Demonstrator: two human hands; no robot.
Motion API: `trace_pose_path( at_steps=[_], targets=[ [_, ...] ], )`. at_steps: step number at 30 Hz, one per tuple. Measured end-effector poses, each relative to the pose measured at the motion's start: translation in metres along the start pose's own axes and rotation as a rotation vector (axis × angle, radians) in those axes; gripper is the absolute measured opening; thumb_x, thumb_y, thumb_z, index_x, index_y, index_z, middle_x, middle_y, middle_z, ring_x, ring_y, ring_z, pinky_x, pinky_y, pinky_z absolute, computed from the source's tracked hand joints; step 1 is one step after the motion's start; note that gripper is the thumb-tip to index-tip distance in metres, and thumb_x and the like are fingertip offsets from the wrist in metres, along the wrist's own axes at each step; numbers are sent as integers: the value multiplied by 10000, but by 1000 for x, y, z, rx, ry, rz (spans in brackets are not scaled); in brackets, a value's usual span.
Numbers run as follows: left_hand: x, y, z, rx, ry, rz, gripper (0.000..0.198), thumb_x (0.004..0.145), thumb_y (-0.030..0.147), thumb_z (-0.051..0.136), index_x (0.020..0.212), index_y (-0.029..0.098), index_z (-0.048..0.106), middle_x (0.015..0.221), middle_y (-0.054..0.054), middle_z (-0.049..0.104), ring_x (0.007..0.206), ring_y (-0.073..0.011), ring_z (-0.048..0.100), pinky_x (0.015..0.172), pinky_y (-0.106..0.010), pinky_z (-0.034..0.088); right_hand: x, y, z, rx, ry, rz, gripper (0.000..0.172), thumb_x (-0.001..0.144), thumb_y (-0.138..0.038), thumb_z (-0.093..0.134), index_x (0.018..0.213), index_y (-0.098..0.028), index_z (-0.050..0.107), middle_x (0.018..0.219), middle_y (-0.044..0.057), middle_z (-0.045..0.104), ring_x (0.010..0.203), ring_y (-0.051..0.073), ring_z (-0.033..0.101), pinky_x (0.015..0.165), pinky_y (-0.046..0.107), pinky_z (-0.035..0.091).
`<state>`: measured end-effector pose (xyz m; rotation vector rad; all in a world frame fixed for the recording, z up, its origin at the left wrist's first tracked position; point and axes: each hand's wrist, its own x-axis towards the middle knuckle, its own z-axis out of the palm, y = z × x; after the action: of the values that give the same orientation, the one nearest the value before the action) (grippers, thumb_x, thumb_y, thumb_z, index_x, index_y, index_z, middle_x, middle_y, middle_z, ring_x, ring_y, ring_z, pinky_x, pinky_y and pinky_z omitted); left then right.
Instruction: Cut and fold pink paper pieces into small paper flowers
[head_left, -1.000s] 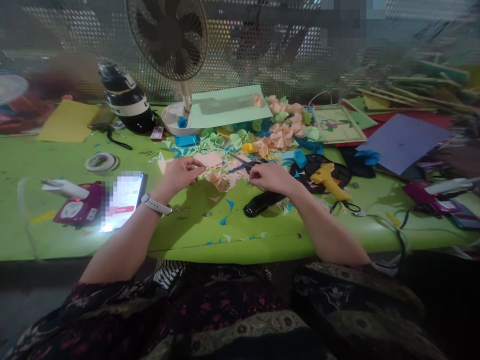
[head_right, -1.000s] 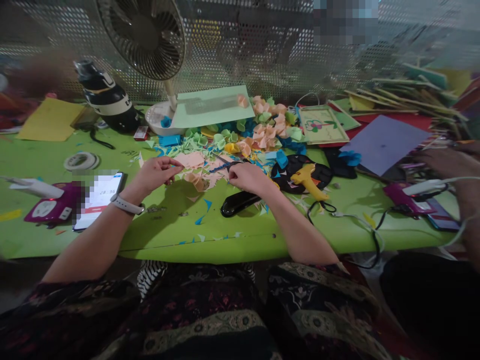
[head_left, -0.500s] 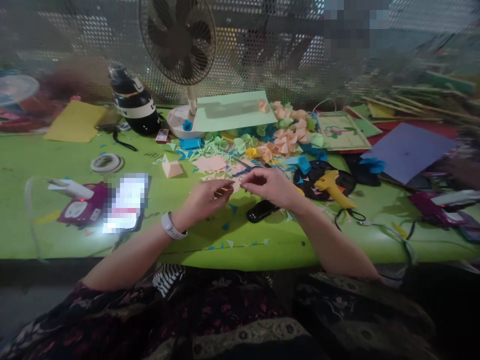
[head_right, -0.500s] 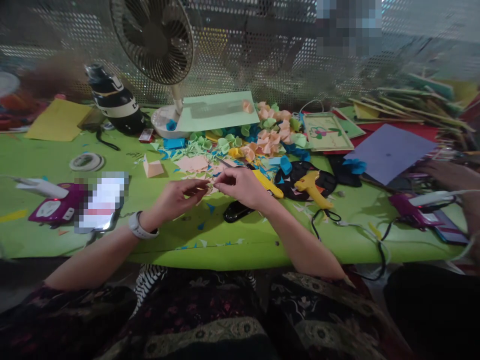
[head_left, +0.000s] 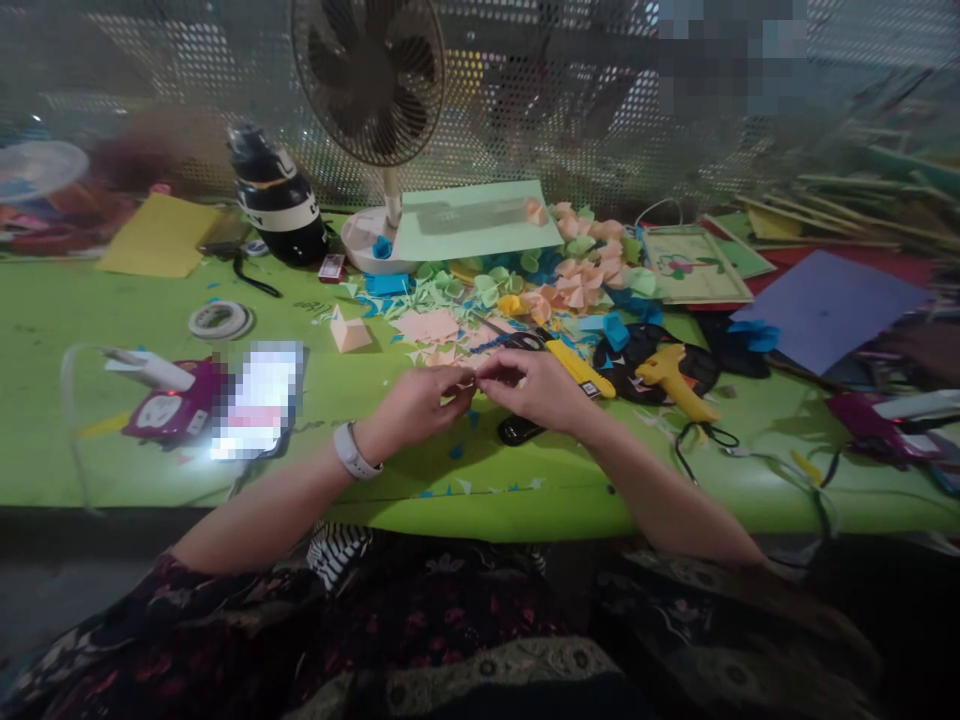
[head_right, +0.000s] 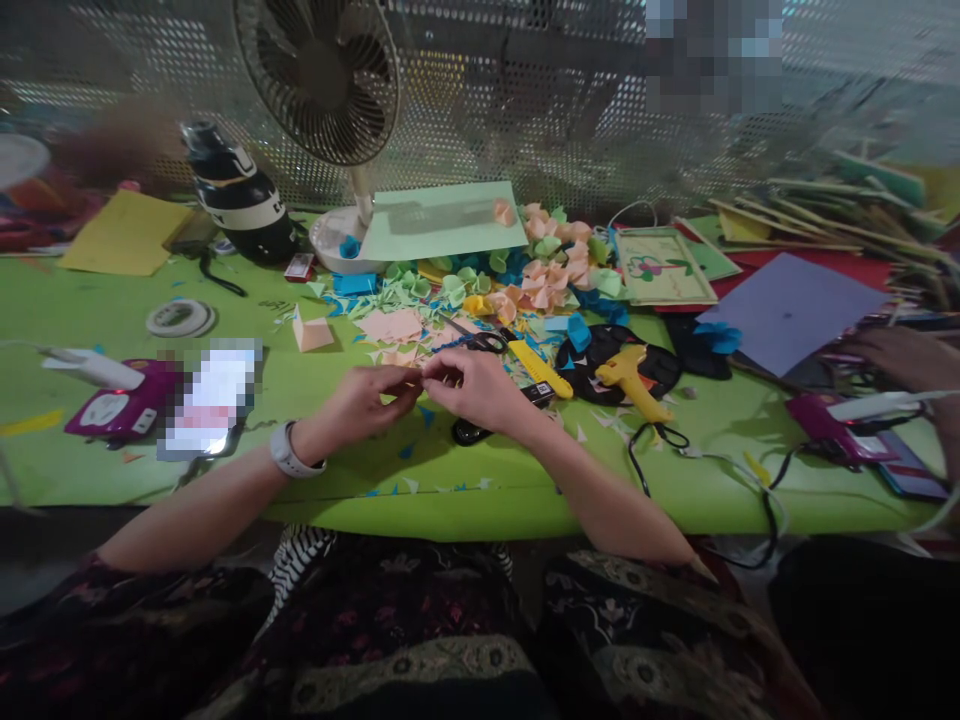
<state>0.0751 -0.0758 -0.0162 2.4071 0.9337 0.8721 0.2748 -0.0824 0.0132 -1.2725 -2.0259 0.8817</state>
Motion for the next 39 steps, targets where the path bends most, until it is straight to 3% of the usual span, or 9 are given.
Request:
trace_pose_path(
  at_steps=[5,14,20,25,29,34,39],
  targets=[
    [2,-2,-1,-48,19,-6,221,937,225,505,879,158,708,749,-56,733,628,-135,636,587,-246,456,1,1,-3,-9,7,-28,121,802,-245,617,851,-170,698,809,45,720,712,154,626,691,298,495],
    [2,3,-6,-206,2,6,204,897,236,533,918,150,717,808,-63,752,695,-143,663,646,-256,508,1,-1,-4,-87,-48,-121,100,803,-212,577,786,-178,668,758,30,688,696,148,605,685,281,458],
    [3,0,-7,-161,-22,29,235,923,252,502,848,154,701,745,-50,720,646,-130,619,609,-250,469,-1,0,-5,-186,-60,-244,137,809,-209,551,843,-171,679,823,63,717,764,175,624,721,298,462],
    [3,-4,-7,-135,-16,55,267,933,237,486,746,166,664,662,-30,672,584,-113,571,566,-242,432,-1,1,-6,-143,-65,-257,137,803,-204,548,829,-183,680,807,49,716,750,168,626,728,302,475],
    [4,-6,-5,-136,-5,69,242,927,244,495,800,165,685,720,-53,717,620,-124,622,586,-248,466,-1,-4,-9,-84,-66,-249,132,787,-192,552,802,-184,683,780,40,709,725,162,631,706,295,485],
    [4,-5,-12,-111,68,14,246,920,281,508,819,169,703,755,-65,742,641,-134,647,590,-257,488,1,-2,-18,-54,58,-160,137,803,-219,558,813,-184,690,783,41,709,703,158,620,686,299,488],
    [8,-11,-32,46,252,-153,283,907,334,545,699,177,655,583,-27,640,503,-113,518,487,-258,372,8,9,-19,-150,99,-118,140,795,-220,573,819,-183,705,811,50,719,697,156,598,695,305,474]
  ],
)
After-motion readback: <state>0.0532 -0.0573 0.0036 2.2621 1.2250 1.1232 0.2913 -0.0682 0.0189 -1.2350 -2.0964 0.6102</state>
